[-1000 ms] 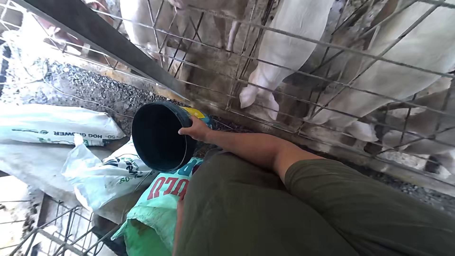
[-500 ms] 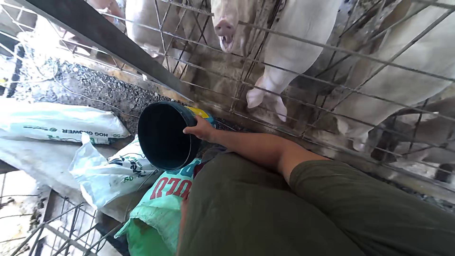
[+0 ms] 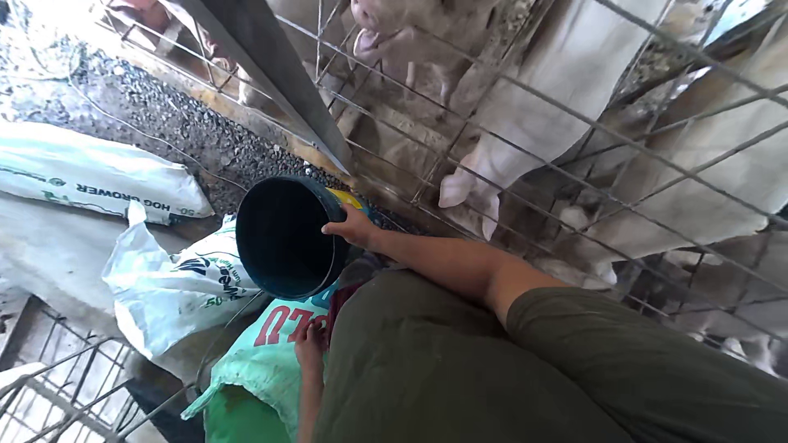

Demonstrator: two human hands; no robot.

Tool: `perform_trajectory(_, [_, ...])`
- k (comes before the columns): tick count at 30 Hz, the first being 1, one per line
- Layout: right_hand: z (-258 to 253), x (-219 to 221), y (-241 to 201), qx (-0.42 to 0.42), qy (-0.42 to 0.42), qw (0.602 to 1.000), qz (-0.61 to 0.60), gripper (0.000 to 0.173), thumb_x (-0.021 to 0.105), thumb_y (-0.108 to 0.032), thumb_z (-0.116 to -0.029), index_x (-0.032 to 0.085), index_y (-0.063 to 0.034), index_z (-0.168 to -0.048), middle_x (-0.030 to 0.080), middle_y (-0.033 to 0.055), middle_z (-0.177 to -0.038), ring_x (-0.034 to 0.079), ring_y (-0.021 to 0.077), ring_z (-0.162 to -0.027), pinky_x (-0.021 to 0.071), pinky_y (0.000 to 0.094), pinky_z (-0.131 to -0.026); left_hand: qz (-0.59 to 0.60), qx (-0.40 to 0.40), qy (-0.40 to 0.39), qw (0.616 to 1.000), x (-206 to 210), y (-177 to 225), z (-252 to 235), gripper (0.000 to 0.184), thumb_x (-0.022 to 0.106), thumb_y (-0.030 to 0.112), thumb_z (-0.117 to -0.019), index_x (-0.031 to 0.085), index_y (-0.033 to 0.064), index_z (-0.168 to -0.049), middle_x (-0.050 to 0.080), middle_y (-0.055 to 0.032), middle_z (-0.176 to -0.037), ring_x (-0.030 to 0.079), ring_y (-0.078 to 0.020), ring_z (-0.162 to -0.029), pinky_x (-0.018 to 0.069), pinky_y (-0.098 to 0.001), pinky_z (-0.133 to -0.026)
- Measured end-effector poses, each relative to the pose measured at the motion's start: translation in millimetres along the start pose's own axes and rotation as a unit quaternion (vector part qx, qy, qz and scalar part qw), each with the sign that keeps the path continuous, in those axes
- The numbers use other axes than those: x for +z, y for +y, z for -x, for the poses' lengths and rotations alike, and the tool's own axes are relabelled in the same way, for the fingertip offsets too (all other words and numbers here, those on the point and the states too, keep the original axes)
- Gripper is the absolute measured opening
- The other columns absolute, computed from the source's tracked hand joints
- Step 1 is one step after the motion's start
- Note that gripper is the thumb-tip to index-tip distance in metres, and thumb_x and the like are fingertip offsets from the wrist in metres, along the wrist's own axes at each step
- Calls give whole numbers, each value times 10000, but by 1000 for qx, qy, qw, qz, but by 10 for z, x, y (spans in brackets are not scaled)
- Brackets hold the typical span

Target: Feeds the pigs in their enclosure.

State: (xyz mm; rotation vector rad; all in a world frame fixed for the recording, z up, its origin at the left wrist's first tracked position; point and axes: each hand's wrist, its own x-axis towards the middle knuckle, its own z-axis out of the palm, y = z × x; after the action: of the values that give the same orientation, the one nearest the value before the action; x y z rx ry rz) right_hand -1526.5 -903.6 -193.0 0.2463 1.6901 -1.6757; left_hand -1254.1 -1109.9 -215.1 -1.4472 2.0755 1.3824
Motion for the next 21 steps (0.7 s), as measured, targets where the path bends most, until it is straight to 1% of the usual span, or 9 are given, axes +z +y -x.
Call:
perform_trajectory(3, [-317,287,-183,6,-7,1000,12,749,863,-344,-821,507,-10,-1389,668,220,-1198,667,323,-1098,555,550,-943,20,4,-6,1000,-138,150,-336,345,452,152,-1102,566,-98,-1311,685,-217,-1119,681,-178,-905,566,-355,-848])
perform_trajectory(6, [-707,679,-385,18,-14,999,48,756,862,-347,-825,509,-13,-1403,668,236,-1215,667,349,-1118,549,579,-963,31,17,-4,999,-337,263,-758,344,445,146,-1100,572,-95,-1309,688,-207,-1112,689,-165,-895,578,-345,-842])
perform_trajectory(9, [-1150,1114,-626,9,-14,995,94,760,861,-380,-819,530,-14,-1397,673,236,-1205,665,359,-1115,543,595,-959,35,16,2,999,-602,457,-1155,358,447,149,-1100,564,-98,-1331,682,-236,-1150,689,-207,-935,569,-386,-866])
perform_trajectory(11, [-1392,1441,-829,9,-16,994,104,760,864,-377,-813,533,-20,-1397,678,229,-1200,669,351,-1110,549,587,-956,40,6,4,999,-866,603,-1361,371,444,158,-1100,553,-88,-1355,678,-245,-1189,698,-232,-979,568,-406,-901])
perform_trajectory(14, [-1683,1944,-1216,19,-22,992,124,733,842,-390,-825,541,-28,-1386,685,225,-1173,684,344,-1056,562,574,-922,57,4,6,998,-1336,819,-1680,372,439,191,-1103,564,-50,-1357,687,-207,-1171,706,-221,-961,589,-404,-871])
perform_trajectory(16, [-1935,2223,-1455,10,-21,994,111,730,830,-385,-844,531,-19,-1400,673,229,-1204,677,337,-1069,563,556,-934,56,23,8,998,-1647,944,-1937,383,442,227,-1096,586,-24,-1347,706,-178,-1155,720,-220,-961,603,-420,-866])
perform_trajectory(17, [-2067,2337,-1568,6,-15,995,101,751,826,-389,-843,518,-28,-1424,662,223,-1247,668,331,-1118,560,552,-967,51,31,9,998,-1790,1026,-2051,388,440,240,-1096,593,-15,-1345,711,-169,-1155,722,-218,-972,603,-426,-881])
perform_trajectory(18, [-2204,2438,-1691,-2,-5,996,91,742,822,-390,-846,522,-29,-1421,661,218,-1251,664,324,-1127,560,548,-971,48,38,11,998,-1913,1117,-2150,392,438,255,-1096,601,-1,-1345,716,-158,-1155,724,-212,-983,603,-427,-896])
perform_trajectory(21, [-2662,2649,-2152,-26,29,997,68,696,779,-437,-877,547,-36,-1396,671,194,-1220,663,294,-1088,564,519,-927,79,57,31,995,-2157,1447,-2440,384,455,267,-1086,629,20,-1323,731,-126,-1130,728,-192,-984,607,-409,-906])
